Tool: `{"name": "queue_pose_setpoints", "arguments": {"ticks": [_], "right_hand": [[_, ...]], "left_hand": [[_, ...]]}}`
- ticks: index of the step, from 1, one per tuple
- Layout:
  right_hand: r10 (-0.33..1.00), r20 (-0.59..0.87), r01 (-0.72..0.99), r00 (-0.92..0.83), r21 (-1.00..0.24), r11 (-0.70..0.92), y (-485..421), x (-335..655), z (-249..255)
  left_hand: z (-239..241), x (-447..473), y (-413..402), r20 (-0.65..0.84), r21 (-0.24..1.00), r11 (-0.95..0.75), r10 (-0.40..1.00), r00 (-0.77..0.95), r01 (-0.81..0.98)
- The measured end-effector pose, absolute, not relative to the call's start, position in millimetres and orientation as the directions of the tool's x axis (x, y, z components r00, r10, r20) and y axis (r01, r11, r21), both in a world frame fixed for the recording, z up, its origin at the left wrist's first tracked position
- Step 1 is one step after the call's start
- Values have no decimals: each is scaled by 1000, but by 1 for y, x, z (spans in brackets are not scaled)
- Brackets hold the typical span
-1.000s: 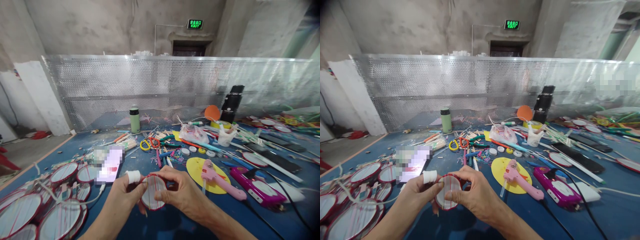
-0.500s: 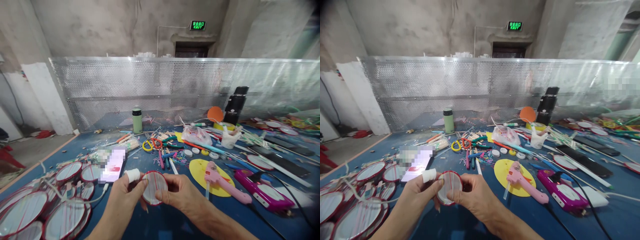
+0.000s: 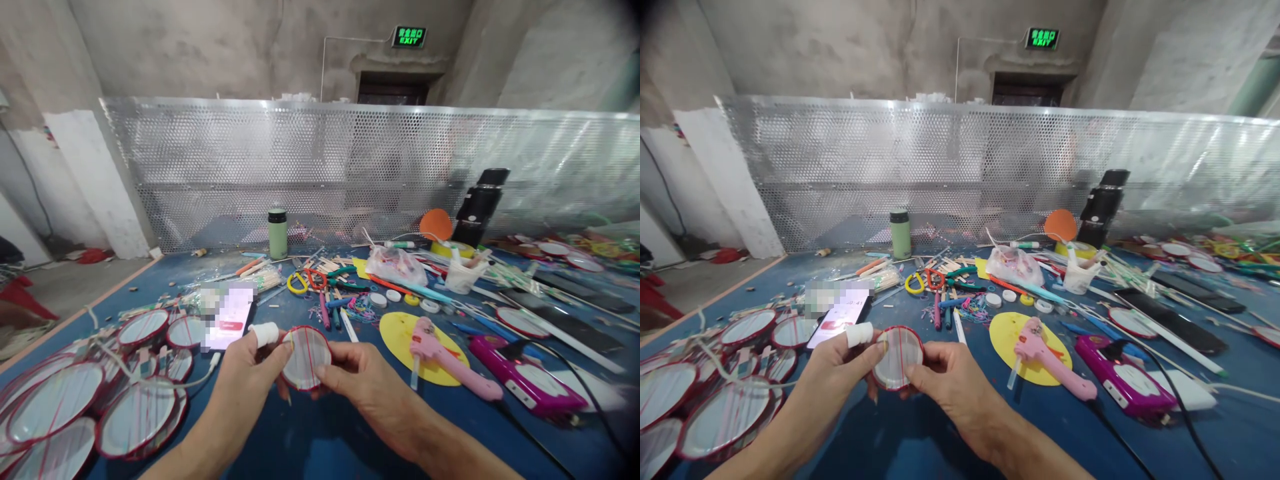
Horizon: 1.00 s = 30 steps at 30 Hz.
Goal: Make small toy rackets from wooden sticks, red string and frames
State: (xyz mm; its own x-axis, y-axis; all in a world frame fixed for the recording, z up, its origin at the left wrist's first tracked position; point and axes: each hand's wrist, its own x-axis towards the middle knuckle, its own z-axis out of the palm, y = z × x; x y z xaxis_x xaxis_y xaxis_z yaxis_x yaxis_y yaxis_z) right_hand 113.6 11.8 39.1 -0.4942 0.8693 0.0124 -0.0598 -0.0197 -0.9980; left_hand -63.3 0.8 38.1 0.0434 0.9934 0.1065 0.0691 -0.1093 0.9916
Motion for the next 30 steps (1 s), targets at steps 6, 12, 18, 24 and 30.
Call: {"name": "queue_pose_setpoints", "arguments": {"ticks": [6,12,18,24,30], "right_hand": [[868,-1,-51,-496,-998,-30,12,116,38],[856,17,-88,-516,-996,-33,12,117,36],[847,-6,-160,-532,-981,-108,8,115,43],[846,-21,-210,-532,-965,-156,7,113,46],[839,-40,-308,-542,-920,-243,7,114,45]], "left_hand": [[38,-65,1,113,988,-117,993,41,105],[39,-65,0,116,987,-119,993,37,108],[38,-65,1,120,987,-122,992,29,103],[38,-65,1,107,990,-109,994,19,90],[38,-64,1,101,992,-104,994,46,68]]}}
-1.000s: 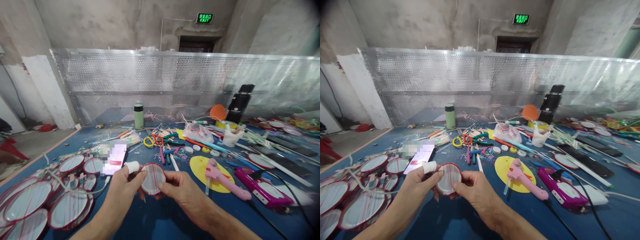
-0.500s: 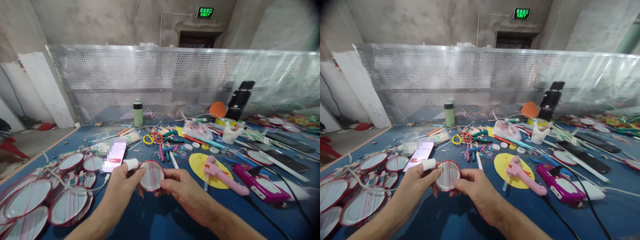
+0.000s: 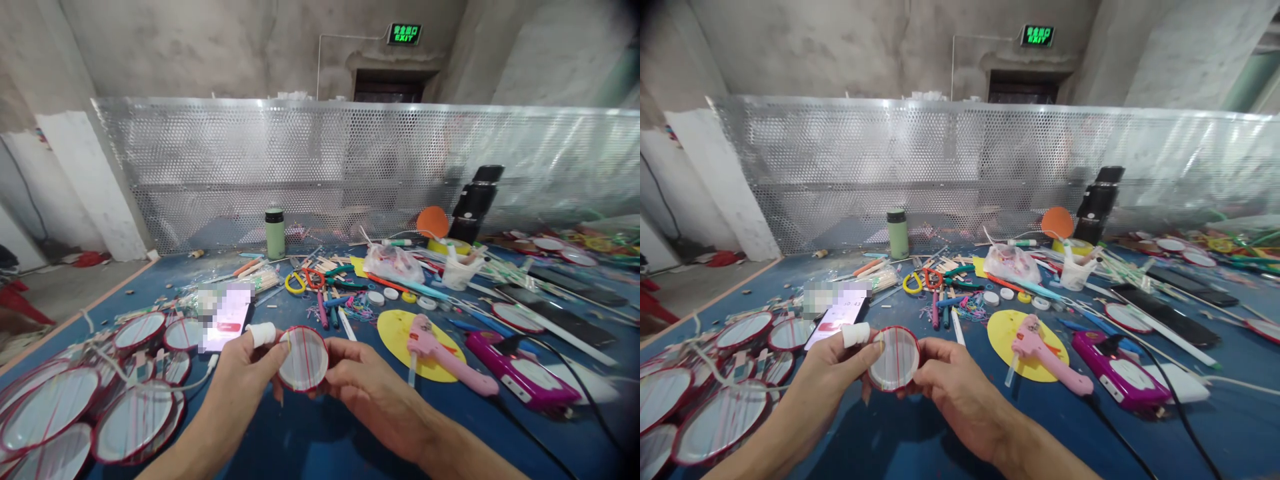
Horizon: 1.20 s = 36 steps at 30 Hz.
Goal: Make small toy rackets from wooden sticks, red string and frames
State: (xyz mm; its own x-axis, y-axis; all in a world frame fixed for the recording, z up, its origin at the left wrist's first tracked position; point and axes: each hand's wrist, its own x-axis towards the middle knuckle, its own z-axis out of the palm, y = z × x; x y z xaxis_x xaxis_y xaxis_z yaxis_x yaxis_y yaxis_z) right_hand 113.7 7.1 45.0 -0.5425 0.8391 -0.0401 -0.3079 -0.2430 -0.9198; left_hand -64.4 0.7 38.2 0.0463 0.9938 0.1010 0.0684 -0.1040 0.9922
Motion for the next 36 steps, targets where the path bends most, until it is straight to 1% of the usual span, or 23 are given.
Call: {"name": "queue_pose_setpoints", "arguments": {"ticks": [5,9,14,19,22,25,27,31,36], "right_hand": [[814,-46,-364,-579,-879,-309,9,113,44],[826,-100,-346,-555,-875,-339,10,114,42],[821,-94,-289,-562,-909,-302,10,117,41],[859,-51,-100,-509,-988,-117,7,118,45],[878,4,24,-479,-1000,18,6,119,45],[887,90,150,-453,-973,175,7,121,42],[884,127,216,-451,-945,246,8,122,40],[882,147,307,-447,-901,305,7,123,42],[887,188,406,-422,-835,371,3,120,49]], "left_hand": [[40,-65,-1,100,990,-107,991,85,89],[38,-66,-1,69,993,-76,994,79,94],[32,-67,1,73,983,-90,991,108,158],[27,-68,4,49,981,-77,987,155,178],[27,-68,4,35,982,-66,985,171,176],[28,-69,3,22,982,-58,980,197,180],[29,-69,3,17,977,-61,977,214,204],[29,-70,2,-3,967,-57,971,239,246],[29,-70,3,-22,966,-44,968,251,255]]}}
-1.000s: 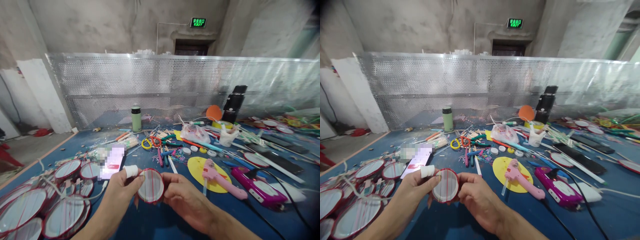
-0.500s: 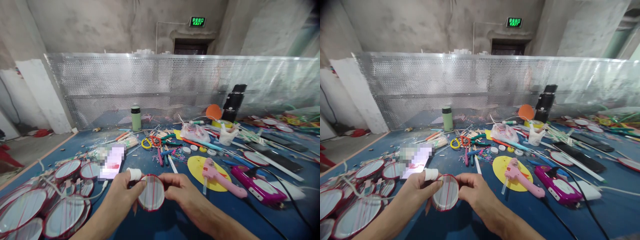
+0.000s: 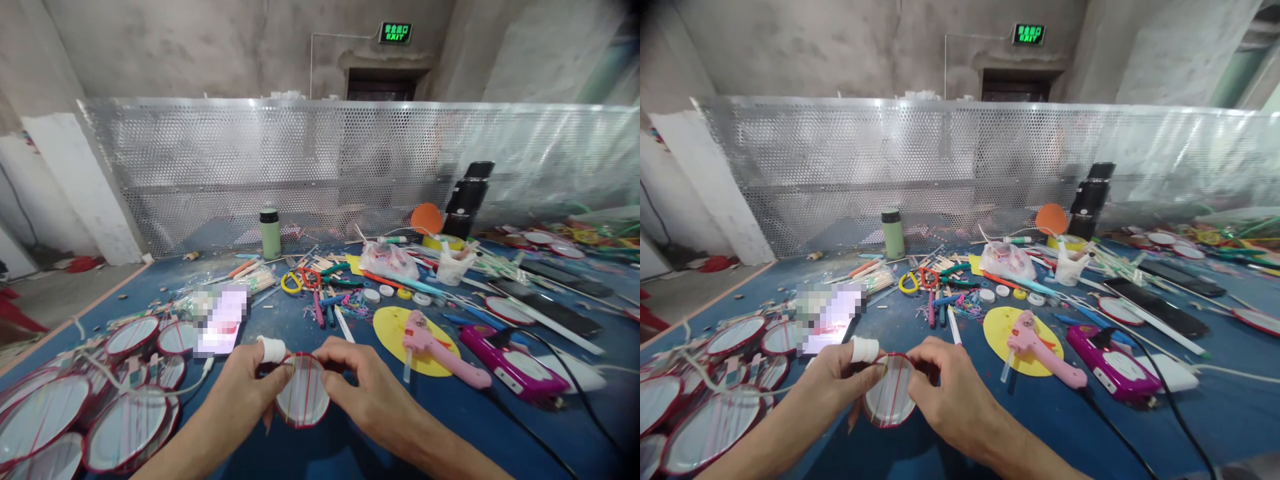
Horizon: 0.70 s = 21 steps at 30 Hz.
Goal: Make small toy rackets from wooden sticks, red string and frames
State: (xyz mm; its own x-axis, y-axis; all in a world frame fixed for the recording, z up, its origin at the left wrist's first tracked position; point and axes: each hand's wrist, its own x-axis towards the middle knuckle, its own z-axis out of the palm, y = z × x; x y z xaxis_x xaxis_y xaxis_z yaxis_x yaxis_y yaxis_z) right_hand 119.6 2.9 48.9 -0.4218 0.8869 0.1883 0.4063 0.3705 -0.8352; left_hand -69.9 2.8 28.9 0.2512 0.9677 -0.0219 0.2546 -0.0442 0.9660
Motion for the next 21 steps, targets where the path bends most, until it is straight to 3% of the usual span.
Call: {"name": "queue_pose_setpoints", "arguments": {"ticks": [8,16,21], "right_hand": [[877,278,502,-391,-734,457,1,122,44],[887,274,638,-371,-619,458,2,118,39],[832,316,594,-456,-588,549,3,126,41]], "left_hand": [[26,-71,3,-9,959,-62,968,250,276],[24,-70,4,-10,953,-61,973,232,297],[27,-68,2,-24,954,-57,964,265,294]]}}
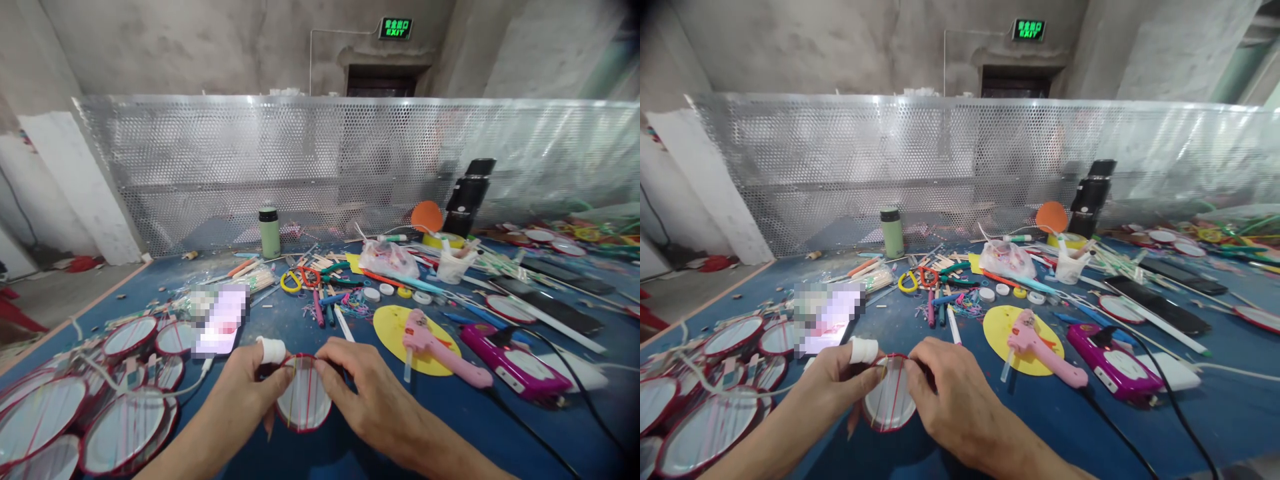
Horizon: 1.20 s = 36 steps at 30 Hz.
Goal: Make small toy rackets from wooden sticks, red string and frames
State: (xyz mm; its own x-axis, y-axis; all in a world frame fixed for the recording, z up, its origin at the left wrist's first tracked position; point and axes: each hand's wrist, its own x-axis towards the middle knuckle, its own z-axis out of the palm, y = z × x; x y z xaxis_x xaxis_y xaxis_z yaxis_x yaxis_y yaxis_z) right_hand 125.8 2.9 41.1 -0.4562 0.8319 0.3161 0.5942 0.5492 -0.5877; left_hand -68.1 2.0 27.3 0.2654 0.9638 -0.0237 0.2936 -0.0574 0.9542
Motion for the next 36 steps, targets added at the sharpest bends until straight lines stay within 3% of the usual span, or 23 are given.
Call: {"name": "queue_pose_setpoints", "arguments": {"ticks": [17,25,36], "right_hand": [[889,206,518,-410,-749,412,7,123,48],[879,104,366,-466,-882,298,12,128,45],[880,100,315,-464,-910,269,13,129,45]], "left_hand": [[32,-68,-1,-21,963,-52,964,267,265],[27,-69,2,-4,968,-67,959,282,242],[25,-70,2,-1,969,-69,959,282,238]]}}
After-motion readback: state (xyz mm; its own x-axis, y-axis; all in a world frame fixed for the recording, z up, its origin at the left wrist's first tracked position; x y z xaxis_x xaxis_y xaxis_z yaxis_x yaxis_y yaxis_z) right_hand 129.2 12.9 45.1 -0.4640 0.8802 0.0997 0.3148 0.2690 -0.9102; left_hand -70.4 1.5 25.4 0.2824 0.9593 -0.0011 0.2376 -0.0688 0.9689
